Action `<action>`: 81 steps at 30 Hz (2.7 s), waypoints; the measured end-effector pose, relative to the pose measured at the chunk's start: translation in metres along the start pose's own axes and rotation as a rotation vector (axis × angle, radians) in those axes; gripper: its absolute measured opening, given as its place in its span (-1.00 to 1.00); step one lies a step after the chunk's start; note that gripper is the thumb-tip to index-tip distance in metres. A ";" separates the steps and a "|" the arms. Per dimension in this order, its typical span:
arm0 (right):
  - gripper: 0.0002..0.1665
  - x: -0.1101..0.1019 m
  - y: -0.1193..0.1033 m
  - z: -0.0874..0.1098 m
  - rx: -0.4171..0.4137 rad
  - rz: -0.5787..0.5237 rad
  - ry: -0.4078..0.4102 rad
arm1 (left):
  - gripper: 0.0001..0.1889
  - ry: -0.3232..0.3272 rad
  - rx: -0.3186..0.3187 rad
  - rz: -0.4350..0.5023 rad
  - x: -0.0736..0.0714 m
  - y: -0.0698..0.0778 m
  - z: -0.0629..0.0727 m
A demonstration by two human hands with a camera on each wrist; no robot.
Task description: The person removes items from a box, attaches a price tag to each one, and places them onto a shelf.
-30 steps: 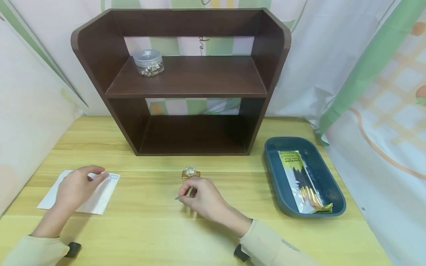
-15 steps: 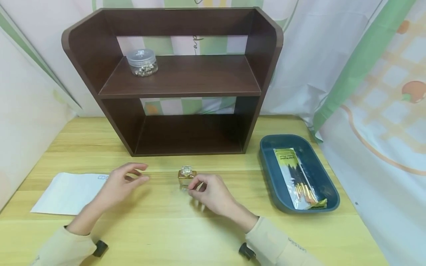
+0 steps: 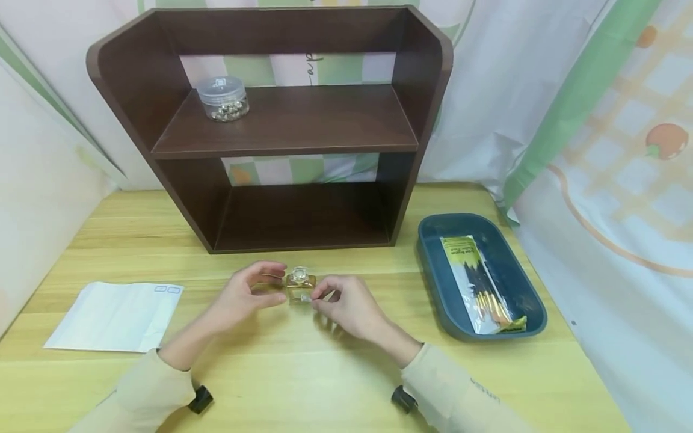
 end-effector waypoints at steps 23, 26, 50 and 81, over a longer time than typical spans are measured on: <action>-0.86 -0.007 -0.005 -0.012 -0.058 0.041 0.090 | -0.61 0.032 -0.093 0.034 0.015 -0.012 -0.009; -0.85 -0.009 -0.006 -0.012 -0.069 0.055 0.110 | -0.61 0.027 -0.095 0.035 0.015 -0.013 -0.009; -0.81 -0.012 -0.006 -0.017 -0.084 0.169 0.110 | -0.61 0.018 -0.084 0.019 0.015 -0.011 -0.012; -0.68 -0.197 -0.073 -0.044 -0.230 0.519 0.115 | -0.53 0.003 -0.113 0.049 0.019 -0.011 -0.008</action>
Point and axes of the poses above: each hand's wrist, its own z-axis away from the middle knuckle, its own x-axis out of the palm, y = z × x, the point moved 9 cm from there along -z, towards the middle knuckle, and after that the axes turned 12 degrees about y, right-handed, at the moved point
